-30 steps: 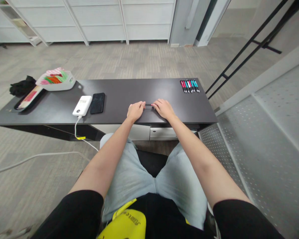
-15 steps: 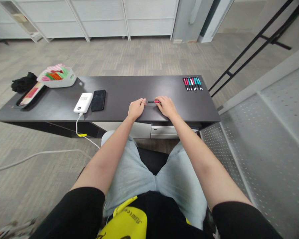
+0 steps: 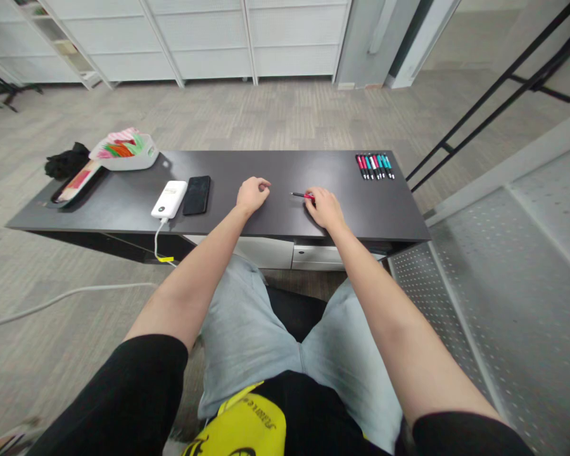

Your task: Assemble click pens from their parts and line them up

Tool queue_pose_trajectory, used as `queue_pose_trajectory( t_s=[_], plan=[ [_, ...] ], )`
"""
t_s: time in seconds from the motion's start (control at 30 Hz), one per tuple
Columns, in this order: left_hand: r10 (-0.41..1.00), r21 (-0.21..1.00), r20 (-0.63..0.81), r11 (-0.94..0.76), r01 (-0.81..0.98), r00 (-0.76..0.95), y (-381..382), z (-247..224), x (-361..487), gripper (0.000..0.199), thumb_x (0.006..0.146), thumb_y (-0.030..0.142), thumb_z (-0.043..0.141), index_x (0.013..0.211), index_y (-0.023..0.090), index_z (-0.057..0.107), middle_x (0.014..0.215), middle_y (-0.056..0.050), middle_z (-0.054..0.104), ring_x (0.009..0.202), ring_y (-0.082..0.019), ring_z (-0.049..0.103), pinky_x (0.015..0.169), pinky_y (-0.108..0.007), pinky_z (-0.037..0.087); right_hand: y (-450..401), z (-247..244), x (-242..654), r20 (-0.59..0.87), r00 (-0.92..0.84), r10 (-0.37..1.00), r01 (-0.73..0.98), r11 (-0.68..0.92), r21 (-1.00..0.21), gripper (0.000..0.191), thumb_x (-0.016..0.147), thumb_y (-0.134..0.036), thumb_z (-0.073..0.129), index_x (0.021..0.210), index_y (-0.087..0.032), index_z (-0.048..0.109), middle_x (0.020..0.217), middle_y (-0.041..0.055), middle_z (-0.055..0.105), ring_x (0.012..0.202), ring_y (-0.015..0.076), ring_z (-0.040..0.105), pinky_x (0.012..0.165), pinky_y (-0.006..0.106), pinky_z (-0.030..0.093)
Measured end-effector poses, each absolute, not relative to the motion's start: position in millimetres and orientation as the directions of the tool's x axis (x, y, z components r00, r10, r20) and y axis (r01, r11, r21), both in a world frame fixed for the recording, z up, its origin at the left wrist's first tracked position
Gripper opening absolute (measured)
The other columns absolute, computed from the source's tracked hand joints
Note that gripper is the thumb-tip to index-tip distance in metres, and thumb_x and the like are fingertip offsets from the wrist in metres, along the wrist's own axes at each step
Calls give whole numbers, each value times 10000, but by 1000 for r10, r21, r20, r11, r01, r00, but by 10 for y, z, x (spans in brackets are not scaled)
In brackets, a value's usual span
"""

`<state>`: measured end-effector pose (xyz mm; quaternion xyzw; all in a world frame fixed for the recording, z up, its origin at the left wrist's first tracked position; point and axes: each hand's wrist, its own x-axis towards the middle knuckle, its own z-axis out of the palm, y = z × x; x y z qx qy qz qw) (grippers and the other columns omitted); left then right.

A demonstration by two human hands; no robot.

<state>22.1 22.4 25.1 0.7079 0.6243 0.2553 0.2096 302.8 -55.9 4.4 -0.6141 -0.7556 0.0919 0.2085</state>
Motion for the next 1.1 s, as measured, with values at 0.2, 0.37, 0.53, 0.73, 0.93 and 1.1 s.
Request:
queue_pose_trajectory(
  t_s=[0.2, 0.37, 0.53, 0.73, 0.93, 1.1],
  plan=[
    [987, 555, 75, -159, 816, 141, 260, 187, 209, 308, 1156, 190, 782, 1319, 257, 1036, 1412, -128, 910, 1303, -332, 844, 1312, -450, 655, -592, 79, 3025, 185, -146, 972, 901, 208, -381, 331, 1222, -239, 556, 1444, -233, 801, 1492, 246, 890, 1374, 464, 760, 1202, 563, 582],
    [990, 582, 100, -142, 801, 103, 251, 83, 251, 352, 1176, 153, 774, 1429, 240, 1003, 1503, -136, 872, 1305, -314, 857, 1311, -456, 664, -572, 37, 3016, 187, -139, 973, 895, 204, -397, 334, 1232, -264, 548, 1442, -228, 806, 1501, 247, 892, 1383, 464, 768, 1212, 575, 596],
    [988, 652, 147, -128, 748, 41, 239, 20, 262, 481, 1120, 76, 826, 1570, 223, 917, 1541, -139, 841, 1267, -293, 868, 1311, -444, 671, -545, 0, 3036, 178, -123, 976, 890, 188, -414, 347, 1268, -280, 530, 1456, -215, 813, 1518, 250, 885, 1416, 450, 782, 1217, 547, 616],
    [981, 799, 178, -94, 594, -84, -164, -169, 420, 471, 1151, 138, 862, 1616, 177, 796, 1585, -169, 793, 822, -148, 774, 1119, -382, 730, -546, 15, 3071, 175, -132, 976, 879, 197, -434, 451, 1343, -341, 452, 1571, -221, 822, 1576, 228, 873, 1473, 423, 794, 1233, 516, 629],
    [976, 879, 216, -208, 429, 31, -501, -245, 604, 402, 1121, 209, 922, 1514, 249, 843, 1391, -83, 867, 731, -142, 689, 890, -350, 673, -606, 82, 3025, 111, -211, 971, 881, 239, -409, 446, 1368, -401, 465, 1600, -278, 825, 1671, 164, 872, 1482, 391, 825, 1142, 473, 663],
    [957, 842, 249, -289, 455, 147, -494, -164, 583, 278, 1128, 186, 880, 1384, 277, 941, 1379, -70, 893, 827, -184, 770, 960, -370, 679, -718, 136, 2971, 61, -309, 949, 868, 307, -389, 399, 1355, -410, 510, 1521, -293, 854, 1659, 134, 896, 1498, 377, 829, 1154, 463, 675]
  ],
)
